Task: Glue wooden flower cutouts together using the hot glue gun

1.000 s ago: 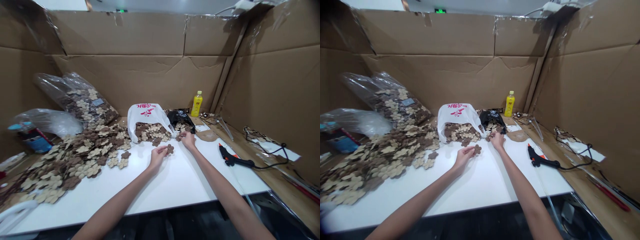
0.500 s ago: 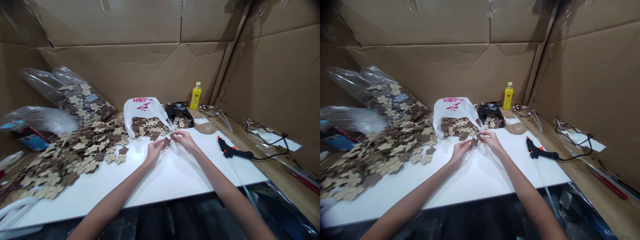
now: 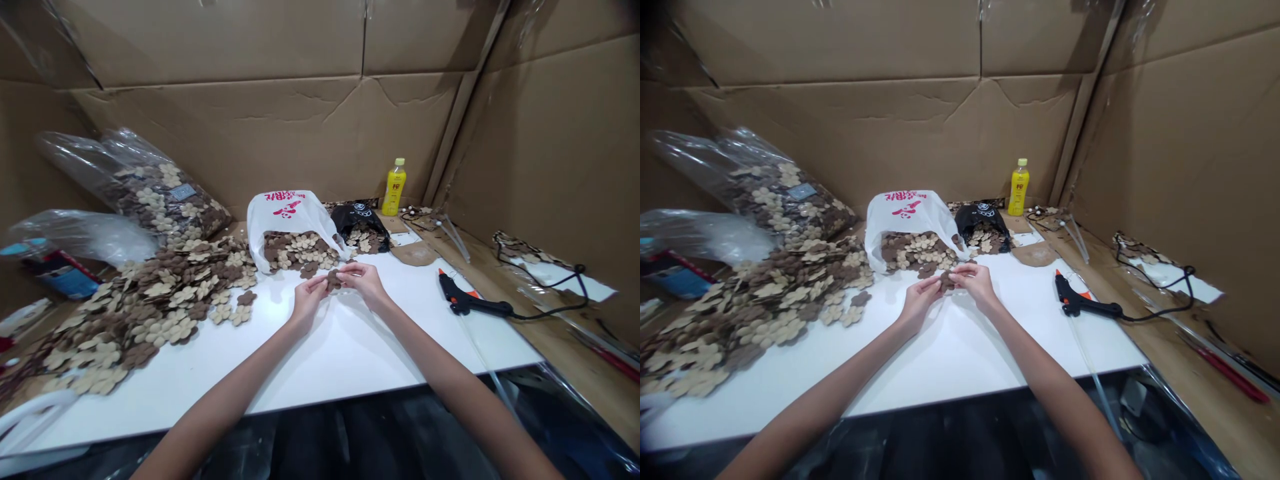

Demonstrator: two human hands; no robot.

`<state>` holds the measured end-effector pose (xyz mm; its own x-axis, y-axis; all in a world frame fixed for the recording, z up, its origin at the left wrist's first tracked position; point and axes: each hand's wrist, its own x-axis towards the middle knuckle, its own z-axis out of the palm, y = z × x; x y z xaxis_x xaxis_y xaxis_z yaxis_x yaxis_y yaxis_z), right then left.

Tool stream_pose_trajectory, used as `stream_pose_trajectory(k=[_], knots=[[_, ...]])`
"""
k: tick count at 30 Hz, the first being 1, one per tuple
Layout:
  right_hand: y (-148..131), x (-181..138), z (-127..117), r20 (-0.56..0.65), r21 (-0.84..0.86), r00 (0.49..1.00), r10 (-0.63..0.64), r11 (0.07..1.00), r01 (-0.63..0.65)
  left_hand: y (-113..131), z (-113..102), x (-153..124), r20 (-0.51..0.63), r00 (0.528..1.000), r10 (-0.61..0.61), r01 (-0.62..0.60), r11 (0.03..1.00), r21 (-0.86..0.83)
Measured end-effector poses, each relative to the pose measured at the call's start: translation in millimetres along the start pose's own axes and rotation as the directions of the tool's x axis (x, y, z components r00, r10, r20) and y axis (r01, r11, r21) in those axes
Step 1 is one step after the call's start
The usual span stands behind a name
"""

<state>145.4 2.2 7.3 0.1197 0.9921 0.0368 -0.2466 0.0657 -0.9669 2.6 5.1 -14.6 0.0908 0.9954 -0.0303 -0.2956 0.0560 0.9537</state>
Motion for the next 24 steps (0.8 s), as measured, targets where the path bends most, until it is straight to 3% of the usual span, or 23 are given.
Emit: stream_pose_trajectory(k=[7,19,24], knots=[[7,4,0,0.005,-0.047,0.998,0.063,0.997,-0.063,2,1,-1,0.001,1.0,-0.016,0.016,1.0,-0.012],[12,3,0,-0.002,-0.178,0.999,-0.04,0.983,0.039,6,3,-2,0.033,0.999,-0.023,0.025,0.997,-0.077],[15,3,0,0.029,-0.202,0.995,-0.093,0.975,0.097,5,1,-3,0.022,0.999,-0.031,0.032,0.999,-0.03]])
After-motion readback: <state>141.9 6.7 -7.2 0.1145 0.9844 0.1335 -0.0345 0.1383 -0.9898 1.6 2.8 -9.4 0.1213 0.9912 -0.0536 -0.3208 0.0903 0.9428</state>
